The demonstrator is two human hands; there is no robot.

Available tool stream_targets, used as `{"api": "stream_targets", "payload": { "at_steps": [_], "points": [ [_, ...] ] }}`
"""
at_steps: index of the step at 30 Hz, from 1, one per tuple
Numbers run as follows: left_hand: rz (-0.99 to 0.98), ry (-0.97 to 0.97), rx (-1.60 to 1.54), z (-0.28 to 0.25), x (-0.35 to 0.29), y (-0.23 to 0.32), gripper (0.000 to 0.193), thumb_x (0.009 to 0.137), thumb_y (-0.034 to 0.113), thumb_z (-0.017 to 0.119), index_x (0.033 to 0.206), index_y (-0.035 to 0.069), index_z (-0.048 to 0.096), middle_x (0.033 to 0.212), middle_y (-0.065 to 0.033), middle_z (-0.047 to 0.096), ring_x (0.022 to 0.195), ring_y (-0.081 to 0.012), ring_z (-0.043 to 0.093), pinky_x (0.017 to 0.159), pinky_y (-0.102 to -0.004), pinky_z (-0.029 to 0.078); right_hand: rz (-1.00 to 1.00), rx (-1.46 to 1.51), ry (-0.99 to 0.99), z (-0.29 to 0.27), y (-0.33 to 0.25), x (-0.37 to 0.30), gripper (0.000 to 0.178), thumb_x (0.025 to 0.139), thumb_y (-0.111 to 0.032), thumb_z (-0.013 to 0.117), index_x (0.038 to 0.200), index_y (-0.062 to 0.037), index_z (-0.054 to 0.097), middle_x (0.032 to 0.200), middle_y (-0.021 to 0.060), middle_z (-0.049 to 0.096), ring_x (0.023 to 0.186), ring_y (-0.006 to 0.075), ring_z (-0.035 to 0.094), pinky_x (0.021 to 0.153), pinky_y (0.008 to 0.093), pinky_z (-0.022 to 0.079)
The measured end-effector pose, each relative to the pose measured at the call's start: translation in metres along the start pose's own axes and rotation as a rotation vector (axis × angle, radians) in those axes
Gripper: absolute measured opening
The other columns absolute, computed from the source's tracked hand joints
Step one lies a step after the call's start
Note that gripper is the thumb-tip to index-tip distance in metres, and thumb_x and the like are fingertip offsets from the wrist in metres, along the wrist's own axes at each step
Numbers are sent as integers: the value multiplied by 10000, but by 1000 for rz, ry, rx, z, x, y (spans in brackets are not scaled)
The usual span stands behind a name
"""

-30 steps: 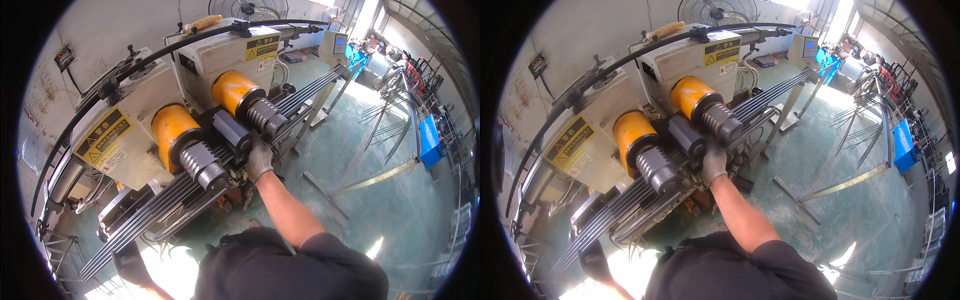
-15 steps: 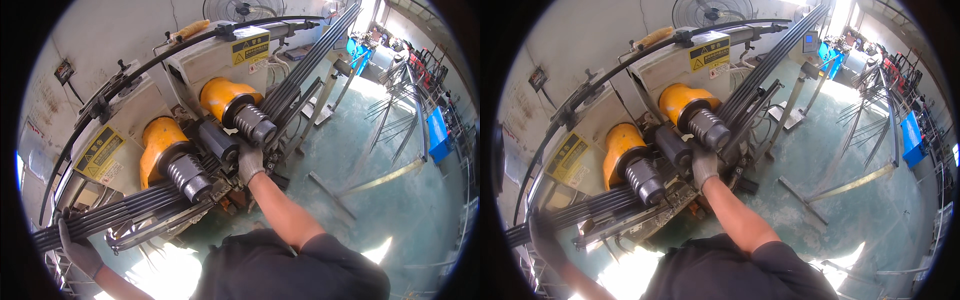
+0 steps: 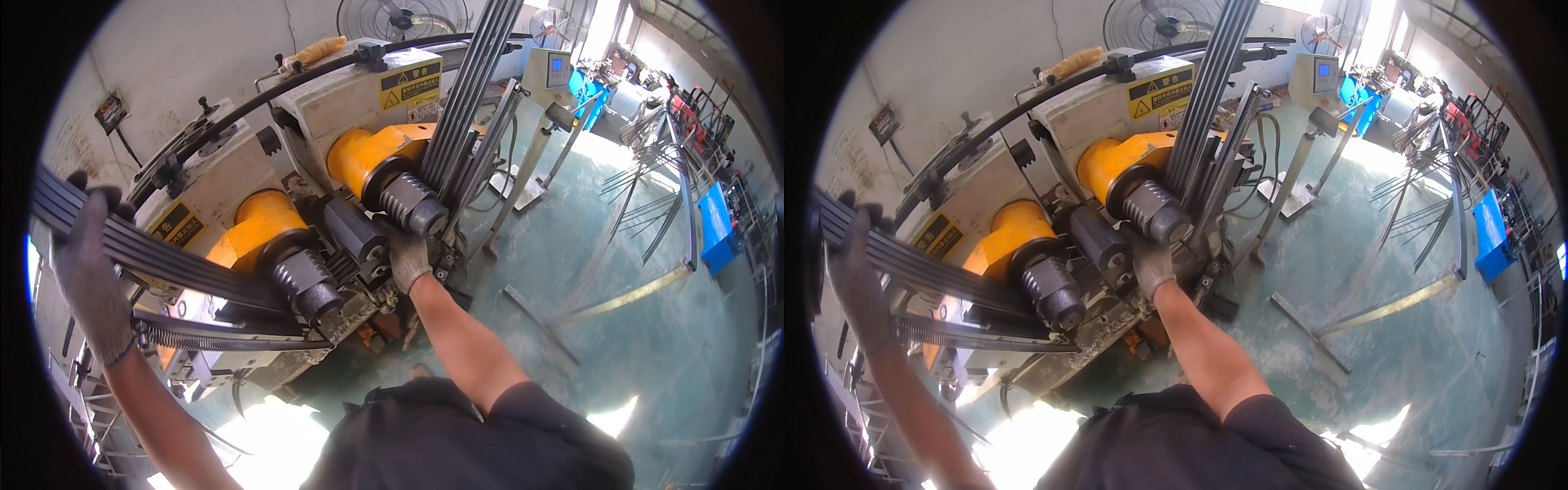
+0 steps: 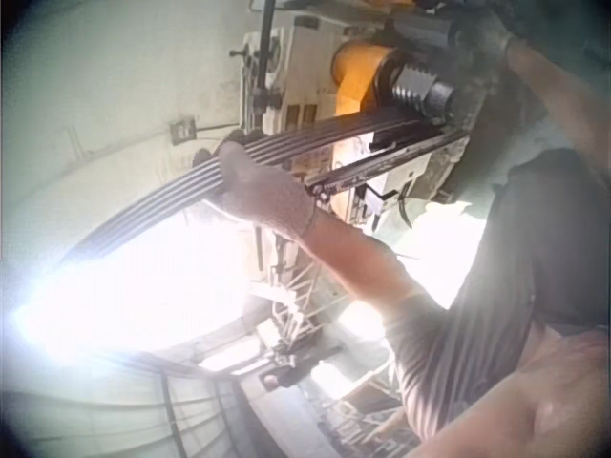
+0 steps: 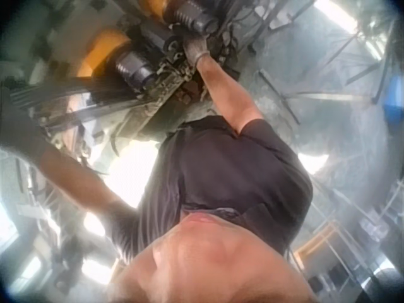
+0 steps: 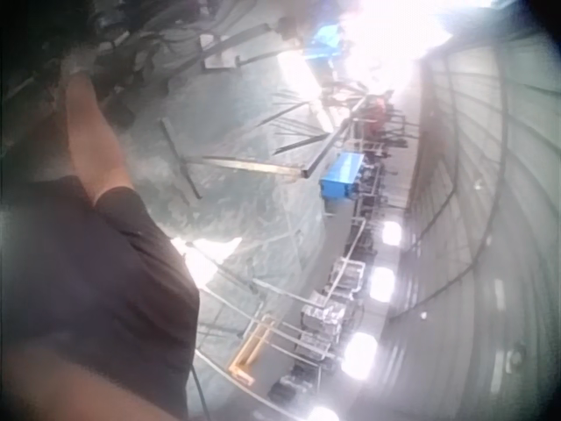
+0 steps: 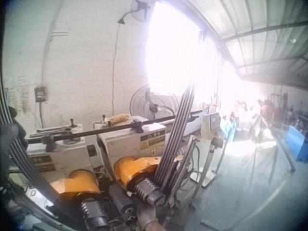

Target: The person repeatedly picks up metal rods from a rack, feeds them into a bending machine, and removes the bent rods. They also measure one bent rod on a wooden table using a tape measure and place it on a metal rack.

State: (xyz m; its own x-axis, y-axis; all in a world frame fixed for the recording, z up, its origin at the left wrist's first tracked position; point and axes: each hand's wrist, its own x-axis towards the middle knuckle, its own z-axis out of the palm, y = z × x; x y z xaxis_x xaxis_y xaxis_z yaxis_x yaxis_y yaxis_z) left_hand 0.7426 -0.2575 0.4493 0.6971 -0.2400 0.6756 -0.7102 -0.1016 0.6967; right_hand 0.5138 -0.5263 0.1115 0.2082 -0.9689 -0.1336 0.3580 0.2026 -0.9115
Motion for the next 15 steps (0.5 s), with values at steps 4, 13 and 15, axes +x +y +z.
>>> {"api": "stream_targets", "payload": {
  "at_steps": [4,13,15],
  "points": [
    [232,-211,195,42,7,40,555,1103,386,686,1471,-30,693,1046,-147,779,982,-216,769,890,-399,621,-148,22,7,4,-5,-3,284,967,-167,918,1203,-37,828,1025,23,778,801,116,699,678,329,557],
    [185,-295,91,68,-3,65,455,1077,253,698,1423,-41,685,990,-113,737,942,-203,734,878,-386,626,-69,24,-49,1,-12,-10,246,998,-174,889,1204,-54,832,1022,21,778,809,114,686,692,331,551],
    [283,-307,145,68,-1,63,451,1072,262,724,1414,-31,694,1006,-113,752,955,-205,746,884,-381,634,-222,-44,-51,1,-12,-9,234,1007,-181,881,1201,-59,834,1004,12,771,786,101,676,663,324,536]
  ]
}}
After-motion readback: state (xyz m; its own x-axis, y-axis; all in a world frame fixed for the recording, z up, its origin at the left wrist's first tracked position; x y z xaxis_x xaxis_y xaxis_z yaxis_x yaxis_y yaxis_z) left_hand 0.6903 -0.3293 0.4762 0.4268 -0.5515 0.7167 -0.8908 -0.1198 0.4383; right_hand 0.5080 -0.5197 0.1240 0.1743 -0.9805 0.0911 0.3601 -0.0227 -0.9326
